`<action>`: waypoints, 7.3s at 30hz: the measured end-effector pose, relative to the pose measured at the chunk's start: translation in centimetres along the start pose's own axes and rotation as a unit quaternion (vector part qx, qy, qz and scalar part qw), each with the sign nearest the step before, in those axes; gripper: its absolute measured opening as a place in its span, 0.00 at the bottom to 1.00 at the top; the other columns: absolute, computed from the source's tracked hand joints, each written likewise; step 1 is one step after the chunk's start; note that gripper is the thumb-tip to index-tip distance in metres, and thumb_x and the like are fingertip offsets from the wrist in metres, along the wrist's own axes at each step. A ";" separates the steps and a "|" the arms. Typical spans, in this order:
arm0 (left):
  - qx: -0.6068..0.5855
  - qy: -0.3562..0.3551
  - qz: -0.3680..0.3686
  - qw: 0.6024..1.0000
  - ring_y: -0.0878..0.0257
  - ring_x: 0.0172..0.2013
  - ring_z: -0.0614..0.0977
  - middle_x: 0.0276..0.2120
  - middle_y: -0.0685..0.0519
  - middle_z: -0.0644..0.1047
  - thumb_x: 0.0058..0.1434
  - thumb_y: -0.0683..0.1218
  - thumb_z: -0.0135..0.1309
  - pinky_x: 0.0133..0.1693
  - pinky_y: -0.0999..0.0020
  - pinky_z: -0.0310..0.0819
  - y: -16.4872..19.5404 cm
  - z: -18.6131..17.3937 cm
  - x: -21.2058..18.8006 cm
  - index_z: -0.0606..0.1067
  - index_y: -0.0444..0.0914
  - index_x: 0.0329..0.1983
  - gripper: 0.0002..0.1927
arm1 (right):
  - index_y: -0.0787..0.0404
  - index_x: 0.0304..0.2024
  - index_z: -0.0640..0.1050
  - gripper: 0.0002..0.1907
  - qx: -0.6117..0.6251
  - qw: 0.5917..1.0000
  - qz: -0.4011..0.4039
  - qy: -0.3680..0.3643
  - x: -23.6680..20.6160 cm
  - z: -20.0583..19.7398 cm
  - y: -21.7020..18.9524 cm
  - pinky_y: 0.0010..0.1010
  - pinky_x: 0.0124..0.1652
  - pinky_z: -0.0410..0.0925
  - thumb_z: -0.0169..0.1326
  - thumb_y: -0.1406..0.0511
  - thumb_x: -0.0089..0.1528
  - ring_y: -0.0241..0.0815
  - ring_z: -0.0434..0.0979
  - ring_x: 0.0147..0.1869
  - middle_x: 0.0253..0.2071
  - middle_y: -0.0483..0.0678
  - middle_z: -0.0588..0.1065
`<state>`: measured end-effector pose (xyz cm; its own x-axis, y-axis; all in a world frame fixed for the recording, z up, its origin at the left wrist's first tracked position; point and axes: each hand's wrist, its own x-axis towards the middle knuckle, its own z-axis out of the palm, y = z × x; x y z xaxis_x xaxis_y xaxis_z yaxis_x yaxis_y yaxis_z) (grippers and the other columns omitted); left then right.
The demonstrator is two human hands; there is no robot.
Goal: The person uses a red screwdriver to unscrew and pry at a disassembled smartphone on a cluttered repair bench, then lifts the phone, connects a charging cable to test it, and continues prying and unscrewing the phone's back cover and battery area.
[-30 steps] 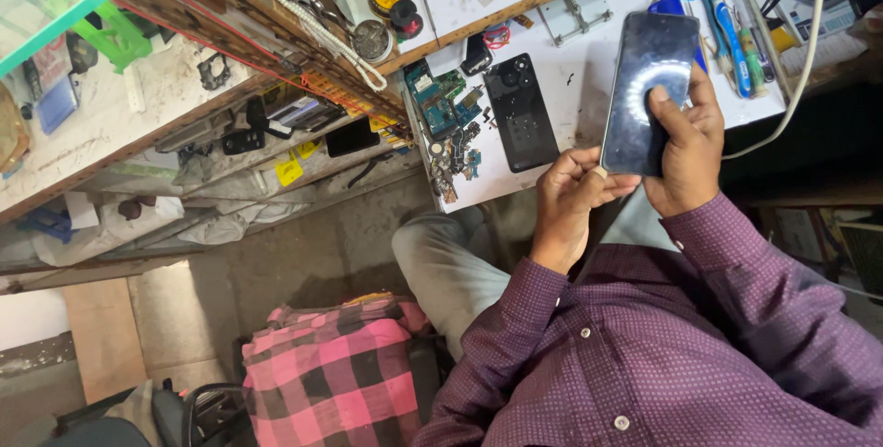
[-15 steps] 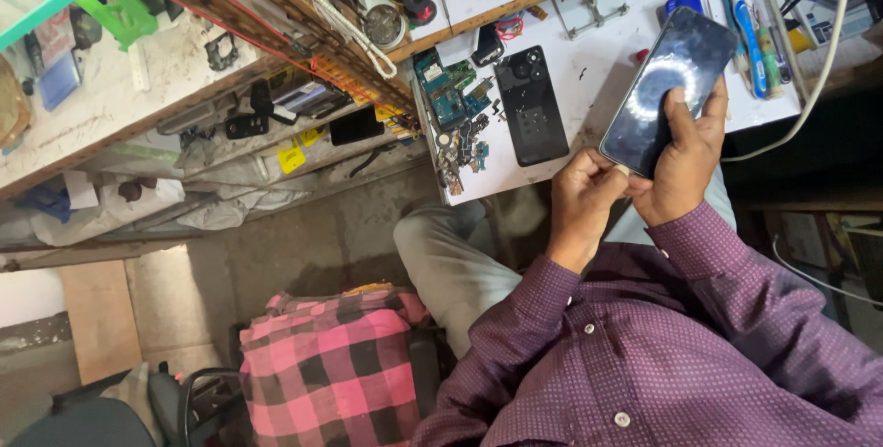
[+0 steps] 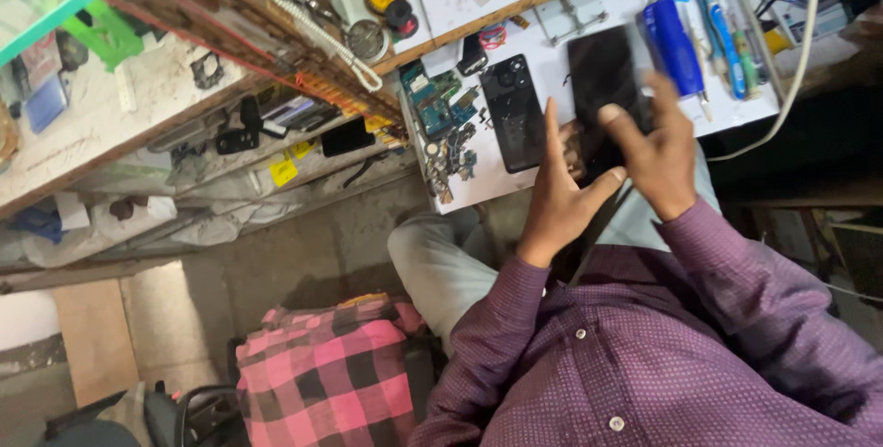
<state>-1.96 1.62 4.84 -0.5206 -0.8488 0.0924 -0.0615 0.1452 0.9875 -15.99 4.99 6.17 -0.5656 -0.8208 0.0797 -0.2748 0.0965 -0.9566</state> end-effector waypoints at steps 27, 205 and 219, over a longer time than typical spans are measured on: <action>-0.457 0.020 -0.232 0.859 0.57 0.44 0.79 0.47 0.51 0.69 0.63 0.54 0.62 0.42 0.45 0.84 1.2 -2.4 3.7 0.44 0.52 0.76 0.48 | 0.65 0.60 0.77 0.18 0.065 0.961 -0.129 -0.234 -0.5 -6.2 -1.9 0.31 0.53 0.74 0.50 0.65 0.70 0.41 0.84 0.54 0.52 0.52 0.82; -0.626 -0.110 -0.132 0.761 0.64 0.42 0.76 0.50 0.50 0.74 0.60 0.53 0.70 0.43 0.69 0.70 -4.9 -0.5 -0.7 0.53 0.41 0.81 0.52 | 0.69 0.68 0.73 0.24 0.387 0.897 0.199 -0.074 -2.2 -13.6 9.7 0.24 0.43 0.74 0.54 0.74 0.69 0.37 0.80 0.40 0.41 0.51 0.79; -0.570 -0.081 -0.132 0.807 0.67 0.39 0.78 0.46 0.56 0.75 0.56 0.51 0.72 0.43 0.70 0.73 -4.7 0.3 -0.9 0.54 0.49 0.81 0.54 | 0.70 0.47 0.70 0.07 0.307 0.943 0.094 -0.089 -3.7 -4.7 -0.1 0.39 0.48 0.79 0.51 0.71 0.69 0.54 0.84 0.48 0.44 0.64 0.79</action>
<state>-1.48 1.89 0.11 -0.7278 -0.6826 -0.0661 0.5870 -0.6700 0.4545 -17.54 10.72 7.31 -0.4054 -0.9084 -0.1025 0.3493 -0.0503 -0.9357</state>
